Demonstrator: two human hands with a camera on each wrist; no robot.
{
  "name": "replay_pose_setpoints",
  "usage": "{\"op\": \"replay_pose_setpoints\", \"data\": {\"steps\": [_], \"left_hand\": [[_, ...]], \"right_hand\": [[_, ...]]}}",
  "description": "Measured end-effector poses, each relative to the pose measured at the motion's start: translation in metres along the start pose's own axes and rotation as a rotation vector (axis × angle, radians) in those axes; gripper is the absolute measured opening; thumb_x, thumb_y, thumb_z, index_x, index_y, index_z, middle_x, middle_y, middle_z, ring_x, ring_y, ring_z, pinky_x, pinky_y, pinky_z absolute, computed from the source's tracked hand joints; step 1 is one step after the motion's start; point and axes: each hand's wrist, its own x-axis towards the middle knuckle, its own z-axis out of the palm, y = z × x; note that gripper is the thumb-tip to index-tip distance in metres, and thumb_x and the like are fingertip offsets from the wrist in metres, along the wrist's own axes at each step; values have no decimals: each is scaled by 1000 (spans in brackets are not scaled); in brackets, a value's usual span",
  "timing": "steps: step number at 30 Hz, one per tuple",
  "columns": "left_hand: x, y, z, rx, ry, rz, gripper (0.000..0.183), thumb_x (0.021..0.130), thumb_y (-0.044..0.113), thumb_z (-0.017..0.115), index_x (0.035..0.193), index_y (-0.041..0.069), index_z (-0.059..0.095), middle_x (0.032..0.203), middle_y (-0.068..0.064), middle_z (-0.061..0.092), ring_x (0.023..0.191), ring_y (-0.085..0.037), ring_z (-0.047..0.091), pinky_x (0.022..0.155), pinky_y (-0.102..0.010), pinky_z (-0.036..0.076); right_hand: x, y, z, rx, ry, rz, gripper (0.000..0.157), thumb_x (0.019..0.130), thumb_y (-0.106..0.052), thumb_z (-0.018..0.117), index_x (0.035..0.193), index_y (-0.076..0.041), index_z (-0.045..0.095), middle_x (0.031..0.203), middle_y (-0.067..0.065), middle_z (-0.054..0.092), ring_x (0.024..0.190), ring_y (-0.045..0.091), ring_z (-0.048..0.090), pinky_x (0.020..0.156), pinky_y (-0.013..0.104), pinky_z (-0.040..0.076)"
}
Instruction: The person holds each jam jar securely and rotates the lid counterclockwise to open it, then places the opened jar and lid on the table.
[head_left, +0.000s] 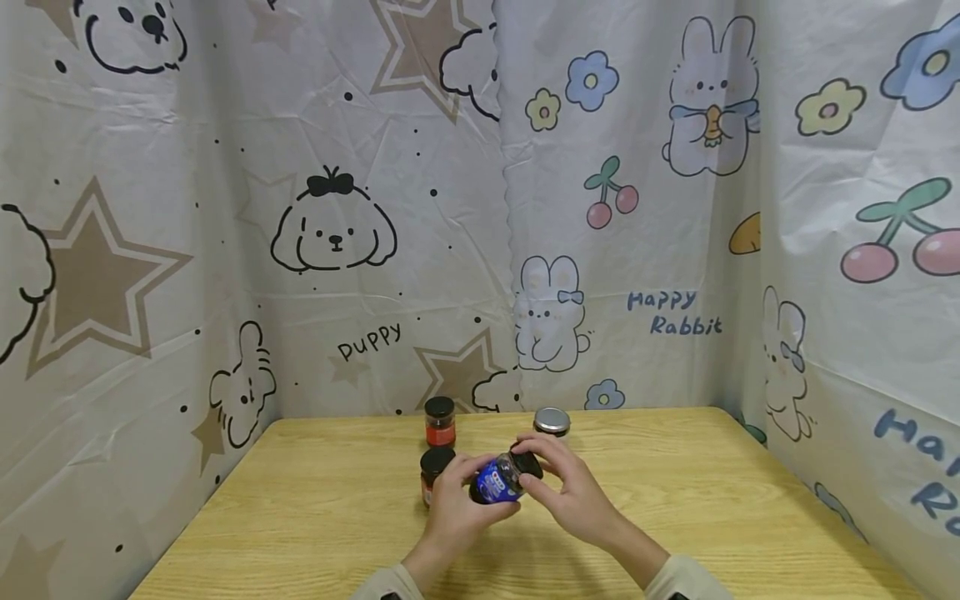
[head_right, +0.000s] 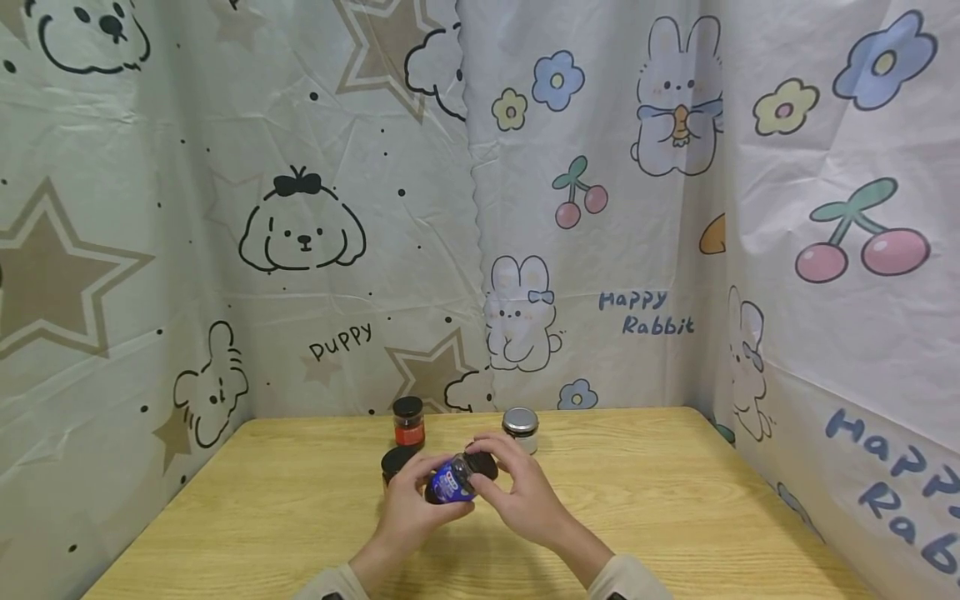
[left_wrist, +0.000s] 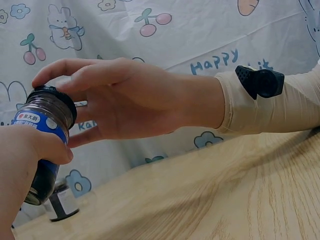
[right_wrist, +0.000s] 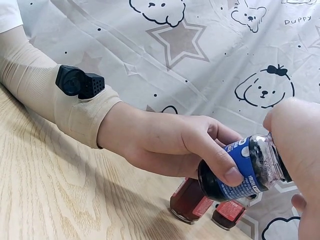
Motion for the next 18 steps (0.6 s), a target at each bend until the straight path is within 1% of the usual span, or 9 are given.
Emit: {"op": "replay_pose_setpoints", "data": {"steps": [3, 6, 10, 18], "left_hand": [[0, 0, 0, -1, -11, 5, 59, 68, 27, 99, 120, 15, 76, 103, 7, 62, 102, -17, 60, 91, -37, 53], [-1, 1, 0, -3, -18, 2, 58, 68, 27, 99, 120, 16, 76, 103, 6, 62, 102, -17, 60, 91, -37, 52], [-1, 1, 0, -3, -19, -5, 58, 68, 28, 99, 120, 16, 76, 103, 6, 62, 102, -17, 60, 91, -37, 52], [-1, 1, 0, -12, -22, -10, 57, 69, 28, 98, 121, 15, 76, 103, 5, 62, 102, -18, 60, 90, -37, 53]], "right_hand": [[0, 1, 1, 2, 16, -8, 17, 104, -14, 65, 121, -15, 67, 141, 8, 56, 135, 36, 48, 101, 55, 48], [1, 2, 2, 5, 33, -22, 12, 103, -13, 65, 115, -15, 67, 138, 8, 58, 132, 35, 50, 100, 52, 50], [1, 4, 2, 4, 42, -39, 11, 102, -10, 66, 113, -14, 67, 138, 7, 59, 130, 34, 52, 98, 48, 52], [2, 4, 3, -25, 41, -62, 12, 102, -9, 66, 113, -14, 66, 139, 8, 60, 129, 32, 53, 91, 47, 56]]}}
